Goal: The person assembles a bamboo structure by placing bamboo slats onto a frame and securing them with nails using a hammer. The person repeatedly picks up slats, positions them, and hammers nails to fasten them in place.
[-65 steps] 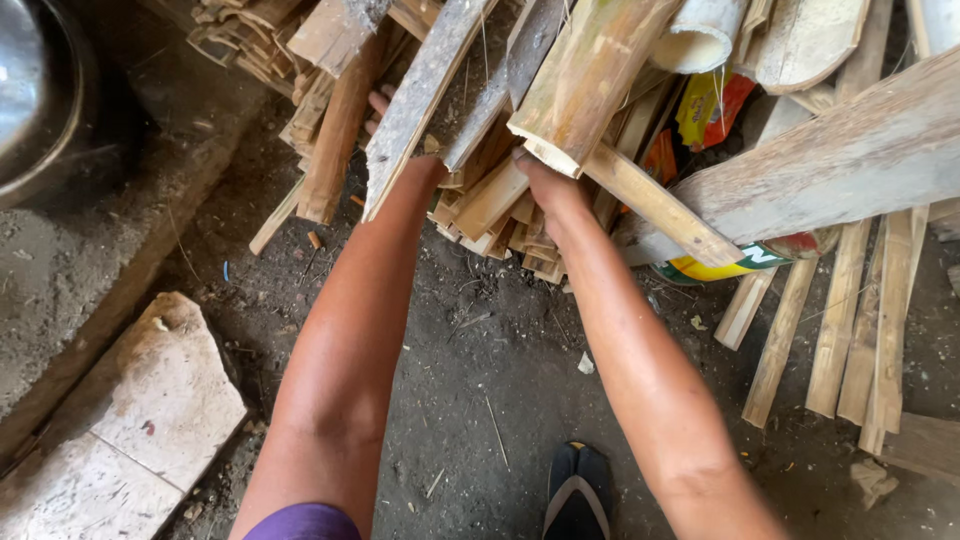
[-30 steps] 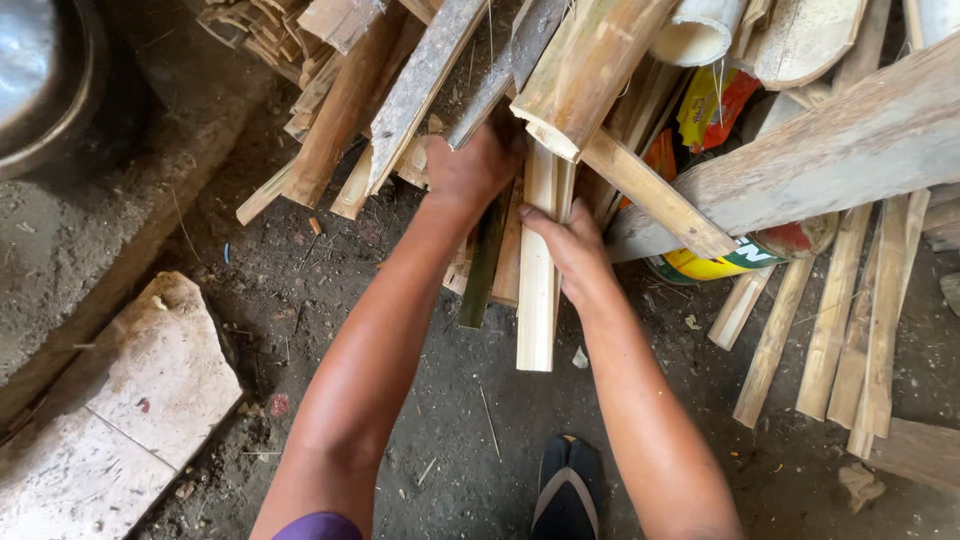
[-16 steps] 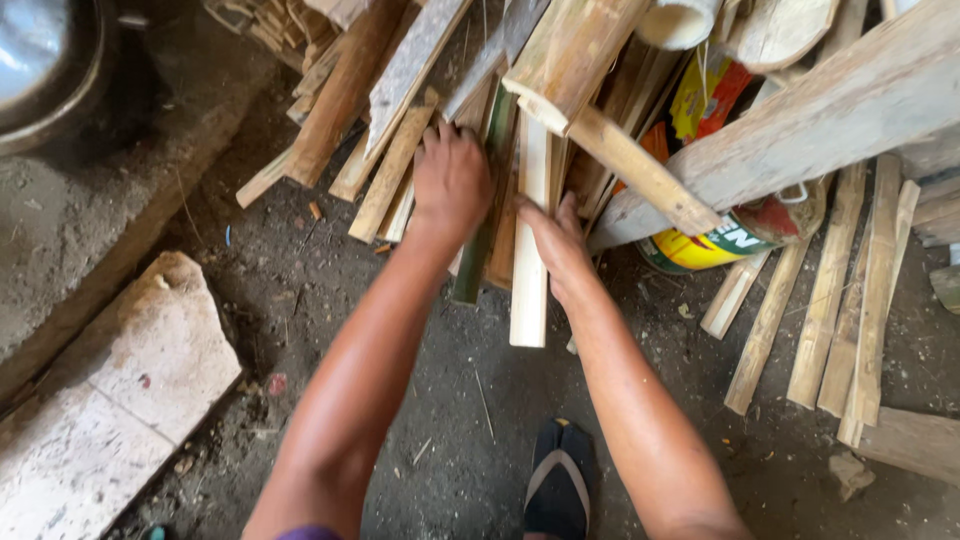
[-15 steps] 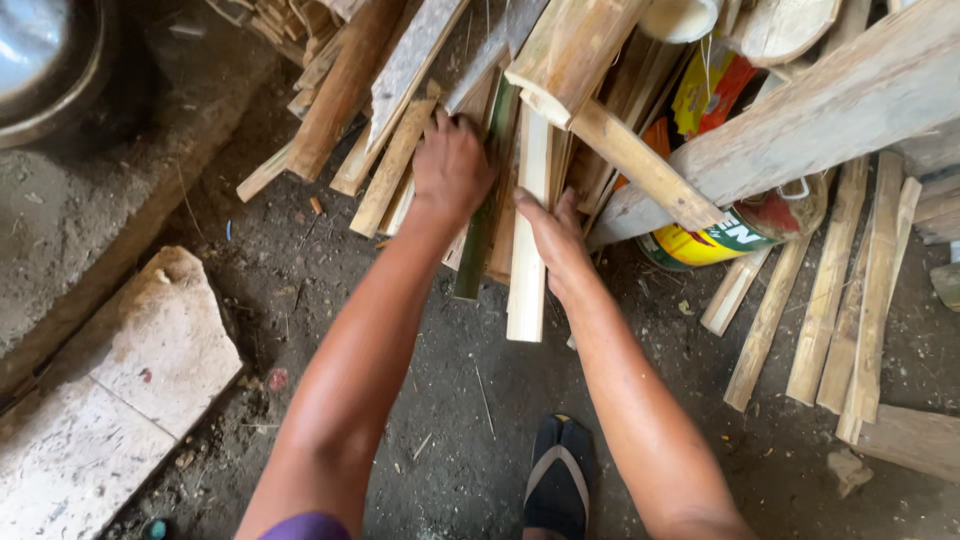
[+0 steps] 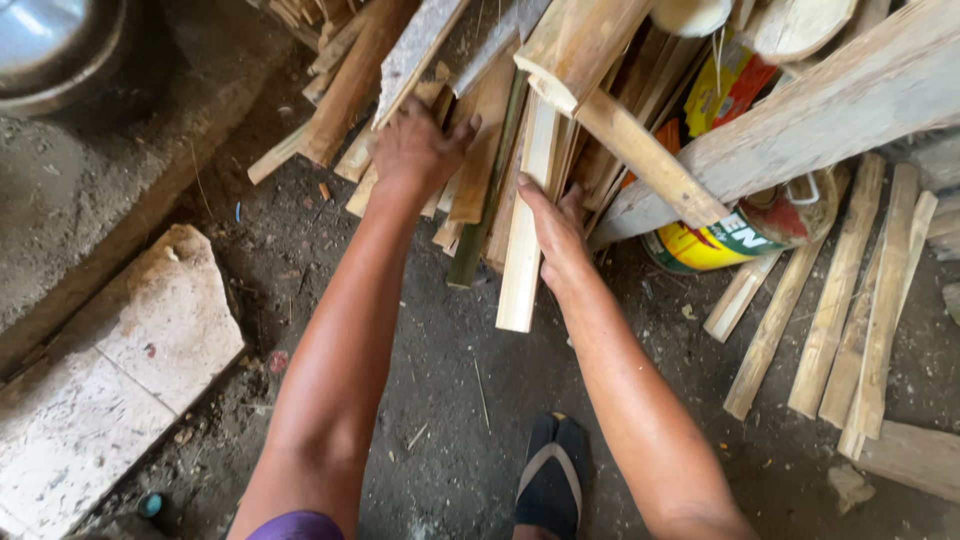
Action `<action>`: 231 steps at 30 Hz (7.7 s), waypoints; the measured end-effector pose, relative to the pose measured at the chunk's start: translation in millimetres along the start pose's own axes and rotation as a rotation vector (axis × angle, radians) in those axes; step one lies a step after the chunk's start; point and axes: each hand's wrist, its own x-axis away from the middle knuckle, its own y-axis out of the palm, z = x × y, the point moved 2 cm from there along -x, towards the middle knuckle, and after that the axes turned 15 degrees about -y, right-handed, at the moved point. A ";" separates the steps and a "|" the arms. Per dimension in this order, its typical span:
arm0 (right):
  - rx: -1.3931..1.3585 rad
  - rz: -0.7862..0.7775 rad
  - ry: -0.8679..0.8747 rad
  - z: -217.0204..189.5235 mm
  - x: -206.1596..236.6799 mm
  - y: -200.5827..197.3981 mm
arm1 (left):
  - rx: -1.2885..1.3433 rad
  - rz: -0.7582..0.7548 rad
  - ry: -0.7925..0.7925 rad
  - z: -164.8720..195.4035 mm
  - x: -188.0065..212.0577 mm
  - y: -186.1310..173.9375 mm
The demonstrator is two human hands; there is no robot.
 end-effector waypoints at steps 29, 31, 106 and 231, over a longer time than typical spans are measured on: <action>-0.038 -0.133 0.059 -22.1 -18.6 13.4 | 0.445 -0.395 -0.107 -5.9 -21.2 27.6; -0.250 -0.266 -0.065 -27.1 -20.8 17.7 | 0.367 -0.393 -0.149 -0.8 -13.0 20.6; 0.635 -1.758 0.430 -411.4 1165.0 193.6 | 2.037 0.458 -1.025 -429.0 1154.2 -525.6; 0.182 -3.914 -1.113 412.7 3481.2 899.2 | 1.158 1.507 -2.858 -2320.4 2563.8 -716.1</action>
